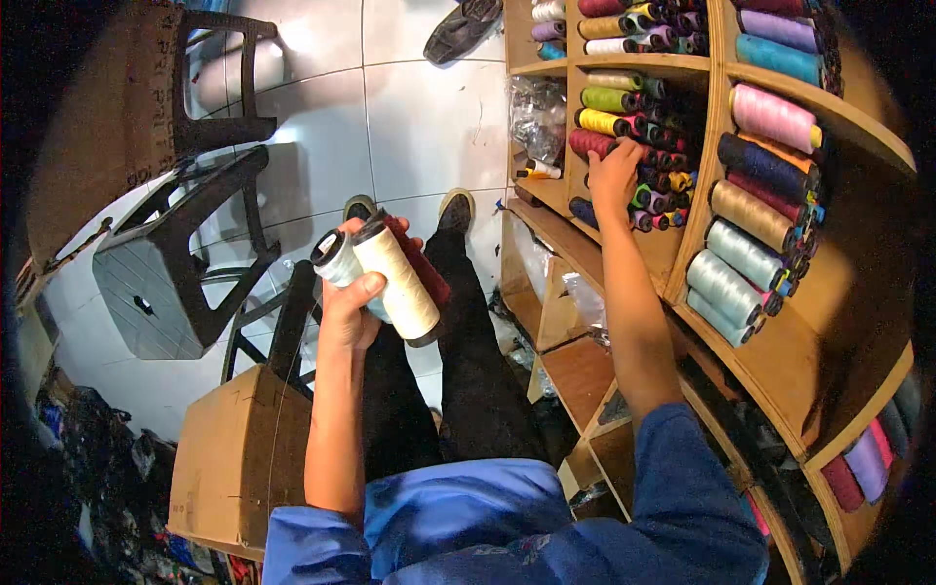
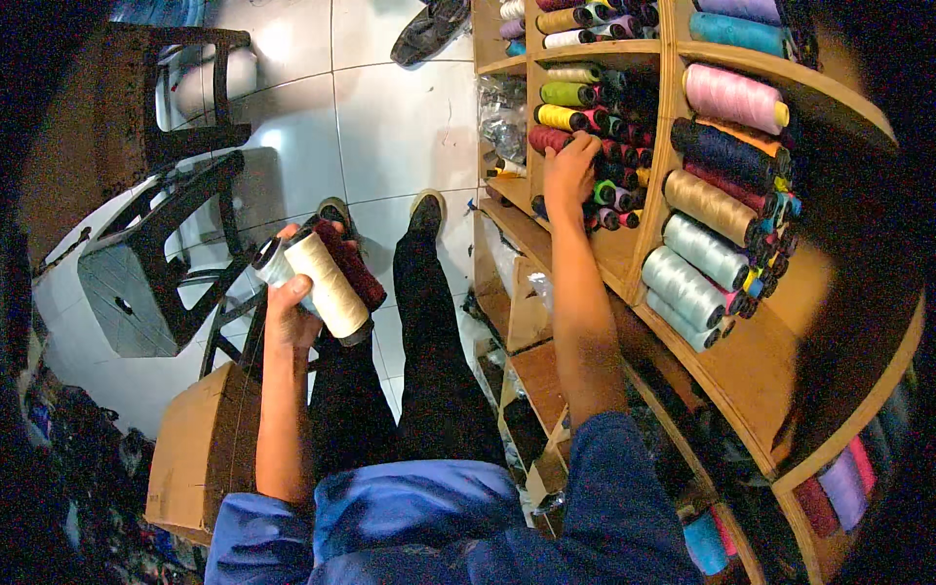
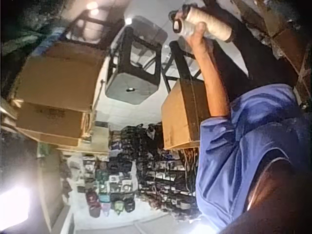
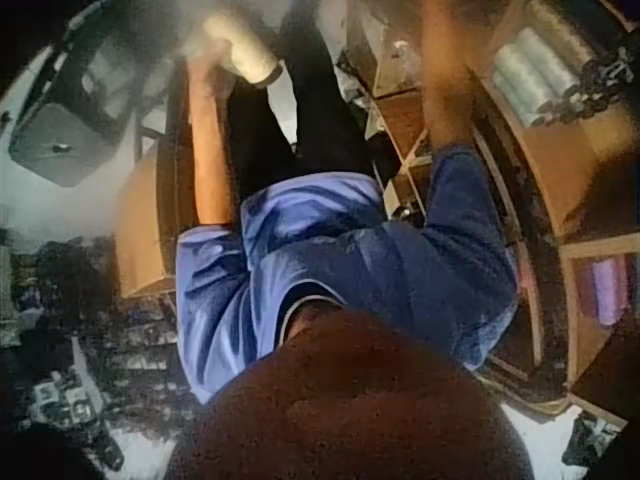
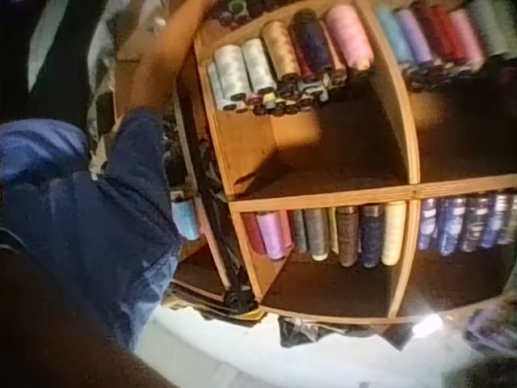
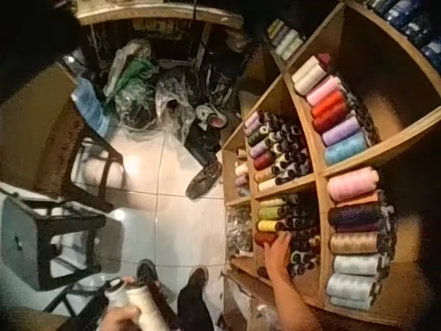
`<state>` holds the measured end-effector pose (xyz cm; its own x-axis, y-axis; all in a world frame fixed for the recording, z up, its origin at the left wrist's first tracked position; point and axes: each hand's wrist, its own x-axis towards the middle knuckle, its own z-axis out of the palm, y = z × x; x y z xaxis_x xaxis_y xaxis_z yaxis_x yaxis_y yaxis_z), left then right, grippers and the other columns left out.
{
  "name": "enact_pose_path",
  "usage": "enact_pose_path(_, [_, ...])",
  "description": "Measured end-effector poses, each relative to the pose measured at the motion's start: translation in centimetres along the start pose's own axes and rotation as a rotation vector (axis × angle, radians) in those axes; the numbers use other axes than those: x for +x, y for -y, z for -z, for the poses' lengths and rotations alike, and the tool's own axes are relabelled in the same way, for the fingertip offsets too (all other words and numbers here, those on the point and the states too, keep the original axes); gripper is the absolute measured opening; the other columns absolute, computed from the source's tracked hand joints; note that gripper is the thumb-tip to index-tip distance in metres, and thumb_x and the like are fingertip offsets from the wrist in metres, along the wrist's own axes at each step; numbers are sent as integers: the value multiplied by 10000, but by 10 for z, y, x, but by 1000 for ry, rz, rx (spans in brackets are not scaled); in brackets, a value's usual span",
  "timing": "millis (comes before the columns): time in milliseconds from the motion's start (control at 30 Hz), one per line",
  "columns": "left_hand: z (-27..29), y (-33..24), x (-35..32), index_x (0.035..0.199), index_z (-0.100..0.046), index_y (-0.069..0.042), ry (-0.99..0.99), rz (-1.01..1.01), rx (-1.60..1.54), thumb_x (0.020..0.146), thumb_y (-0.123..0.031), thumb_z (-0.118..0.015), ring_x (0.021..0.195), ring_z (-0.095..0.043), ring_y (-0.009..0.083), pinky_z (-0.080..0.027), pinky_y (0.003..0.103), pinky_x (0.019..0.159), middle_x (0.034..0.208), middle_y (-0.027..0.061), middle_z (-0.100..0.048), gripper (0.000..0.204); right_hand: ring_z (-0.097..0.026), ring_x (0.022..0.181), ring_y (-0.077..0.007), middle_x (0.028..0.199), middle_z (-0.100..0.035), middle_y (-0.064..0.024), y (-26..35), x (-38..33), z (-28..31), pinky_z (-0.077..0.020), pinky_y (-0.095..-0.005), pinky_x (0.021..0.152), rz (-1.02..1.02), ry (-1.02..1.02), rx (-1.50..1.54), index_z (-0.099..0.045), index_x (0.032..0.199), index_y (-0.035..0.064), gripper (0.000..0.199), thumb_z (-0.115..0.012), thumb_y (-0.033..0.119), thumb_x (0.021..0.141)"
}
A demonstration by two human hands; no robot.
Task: The person picks up thread spools from a cardboard box and places them into specific slots on a wooden shelf, arranging them by color.
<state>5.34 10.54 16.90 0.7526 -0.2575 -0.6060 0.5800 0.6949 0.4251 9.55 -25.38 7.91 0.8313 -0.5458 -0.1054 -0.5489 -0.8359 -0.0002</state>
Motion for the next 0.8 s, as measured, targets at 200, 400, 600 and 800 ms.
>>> enact_pose_path(200, [1,7,5,1184,-425,-116,42,10,-31,629,-172,-755,1012,-571,348,-483,455,870,1147,197,-534,648,-555,935,-394,1103,-432,-165,10,-5,13,-462,-450,773,-104,-10,-35,-409,1097,43,554,-742,259,710])
enact_pose_path(400, [-5,15,12,1153,-432,-123,18,17,-71,637,-146,-752,996,-583,321,-489,431,860,1127,180,-551,607,-558,638,-173,850,-588,-102,55,-57,55,-461,-293,595,231,120,554,-536,997,26,381,-736,211,731])
enact_pose_path(600, [-8,18,9,1155,-424,-73,-70,52,148,662,-76,-737,955,-582,217,-480,368,839,1065,113,-577,584,-560,904,-259,1068,-523,-135,135,-150,143,-480,-341,729,385,791,906,-438,1246,54,772,-818,237,600])
enact_pose_path(800, [-13,28,11,1117,-472,-65,-86,66,201,654,-69,-763,911,-577,166,-464,315,820,1001,58,-585,546,-504,1078,-368,1155,-494,-205,120,-163,129,-418,-401,912,162,880,855,-335,1312,29,776,-731,111,650])
